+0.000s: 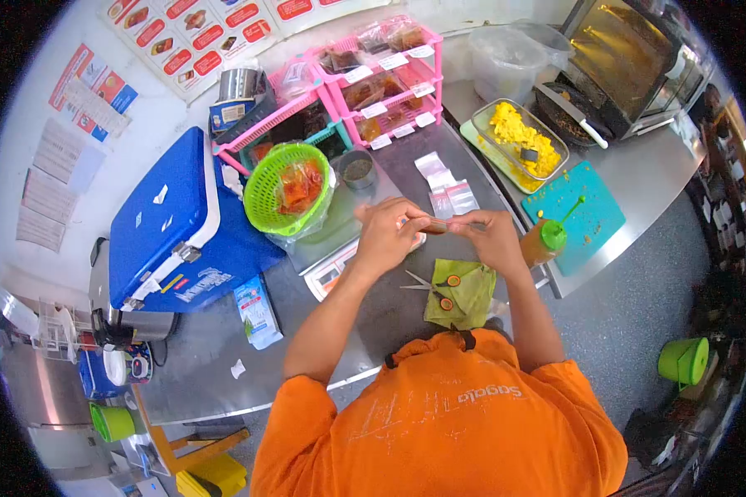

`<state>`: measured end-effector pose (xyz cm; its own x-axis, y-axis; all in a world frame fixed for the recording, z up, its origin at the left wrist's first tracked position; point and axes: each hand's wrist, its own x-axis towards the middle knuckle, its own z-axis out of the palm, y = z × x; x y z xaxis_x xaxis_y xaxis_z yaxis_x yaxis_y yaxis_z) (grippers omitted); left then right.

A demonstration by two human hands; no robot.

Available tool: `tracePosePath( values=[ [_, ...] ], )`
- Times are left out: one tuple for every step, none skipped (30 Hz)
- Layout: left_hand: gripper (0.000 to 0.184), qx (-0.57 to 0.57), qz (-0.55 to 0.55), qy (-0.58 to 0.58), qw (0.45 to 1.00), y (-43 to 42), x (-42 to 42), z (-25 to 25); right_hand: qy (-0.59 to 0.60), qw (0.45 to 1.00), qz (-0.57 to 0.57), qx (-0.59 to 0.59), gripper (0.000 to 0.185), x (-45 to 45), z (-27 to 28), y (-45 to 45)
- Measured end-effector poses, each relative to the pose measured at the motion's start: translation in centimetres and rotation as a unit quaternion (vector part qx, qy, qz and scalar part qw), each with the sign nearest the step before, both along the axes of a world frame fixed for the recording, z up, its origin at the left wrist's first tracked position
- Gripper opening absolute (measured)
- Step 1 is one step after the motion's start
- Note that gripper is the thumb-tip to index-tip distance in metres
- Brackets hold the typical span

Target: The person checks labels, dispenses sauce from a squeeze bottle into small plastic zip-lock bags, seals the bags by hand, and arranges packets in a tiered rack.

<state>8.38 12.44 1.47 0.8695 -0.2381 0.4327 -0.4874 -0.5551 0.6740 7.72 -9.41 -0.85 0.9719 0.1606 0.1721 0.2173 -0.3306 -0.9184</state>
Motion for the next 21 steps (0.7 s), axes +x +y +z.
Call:
tracePosePath(
  values=[
    [0.012, 0.065, -0.017, -0.007, 0.998, 0.4, 1.3, 0.2, 0.012, 1.0, -0.012, 0.007, 0.016, 0.4, -0.9, 0.1],
    [0.013, 0.128, -0.033, -0.013, 0.991, 0.9, 2.6, 0.4, 0.012, 1.0, -0.013, 0.01, 0.016, 0.6, -1.7, 0.3],
    [0.013, 0.13, -0.034, -0.013, 0.991, 1.5, 4.0, 0.6, 0.015, 0.999, -0.035, 0.011, 0.018, 0.5, -2.4, 0.5],
    [0.014, 0.106, -0.015, 0.004, 0.994, 2.2, 5.5, 0.7, 0.02, 0.998, -0.056, 0.012, 0.019, 0.3, -3.4, 0.7],
    [0.014, 0.08, 0.006, 0.021, 0.997, 3.0, 6.8, 0.7, 0.022, 0.998, -0.054, 0.012, 0.019, 0.0, -4.6, 0.6],
    [0.014, 0.08, 0.01, 0.023, 0.996, 4.0, 8.2, 0.8, 0.026, 0.998, -0.053, -0.002, 0.02, -0.4, -6.1, 0.0],
    [0.015, 0.102, 0.008, 0.029, 0.994, 5.1, 9.4, 0.8, 0.032, 0.998, -0.051, -0.017, 0.021, -0.9, -7.3, -0.5],
    [0.015, 0.124, 0.007, 0.036, 0.992, 6.1, 10.4, 0.7, 0.036, 0.998, -0.046, -0.017, 0.021, -1.7, -8.4, -0.9],
    [0.015, 0.124, 0.011, 0.041, 0.991, 6.9, 11.2, 0.4, 0.084, 0.996, -0.036, -0.016, 0.022, -2.7, -9.4, -1.3],
    [0.015, 0.122, 0.039, 0.037, 0.991, 7.5, 12.0, 0.1, 0.131, 0.991, -0.026, -0.015, 0.023, -3.6, -10.2, -1.6],
    [0.016, 0.121, 0.065, 0.033, 0.99, 8.0, 13.0, -0.1, 0.133, 0.991, -0.023, -0.014, 0.023, -4.4, -11.1, -2.0],
    [0.016, 0.122, 0.067, 0.035, 0.99, 8.4, 13.8, -0.5, 0.144, 0.989, -0.002, -0.032, 0.023, -5.1, -11.8, -2.4],
    [0.019, 0.198, 0.112, 0.053, 0.972, 8.8, 14.5, -1.0, 0.155, 0.986, 0.02, -0.052, 0.024, -5.9, -12.5, -2.6],
    [0.025, 0.273, 0.155, 0.069, 0.947, 9.2, 15.1, -1.4, 0.155, 0.986, 0.024, -0.052, 0.024, -6.7, -13.2, -2.6],
    [0.025, 0.272, 0.159, 0.071, 0.946, 9.6, 15.6, -1.7, 0.183, 0.982, 0.027, -0.04, 0.024, -7.2, -13.6, -2.6],
    [0.03, 0.297, 0.185, 0.05, 0.935, 10.1, 15.9, -2.1, 0.211, 0.977, 0.03, -0.029, 0.024, -7.4, -13.9, -2.8],
    [0.036, 0.323, 0.211, 0.031, 0.922, 10.6, 16.2, -2.5, 0.213, 0.976, 0.035, -0.031, 0.024, -7.4, -14.3, -3.1],
    [0.039, 0.318, 0.222, -0.011, 0.922, 11.2, 16.6, -3.0, 0.21, 0.976, 0.038, -0.034, 0.024, -7.4, -14.1, -3.2],
    [0.039, 0.319, 0.225, -0.003, 0.92, 11.4, 16.8, -2.5, 0.21, 0.976, 0.042, -0.037, 0.025, -7.6, -14.0, -3.4],
    [0.038, 0.307, 0.231, 0.044, 0.922, 11.9, 17.3, -1.9, 0.217, 0.974, 0.047, -0.039, 0.025, -7.5, -13.8, -3.7],
    [0.037, 0.293, 0.237, 0.092, 0.922, 12.1, 17.4, -1.2, 0.21, 0.976, 0.04, -0.048, 0.024, -7.3, -13.6, -4.1]
  ],
)
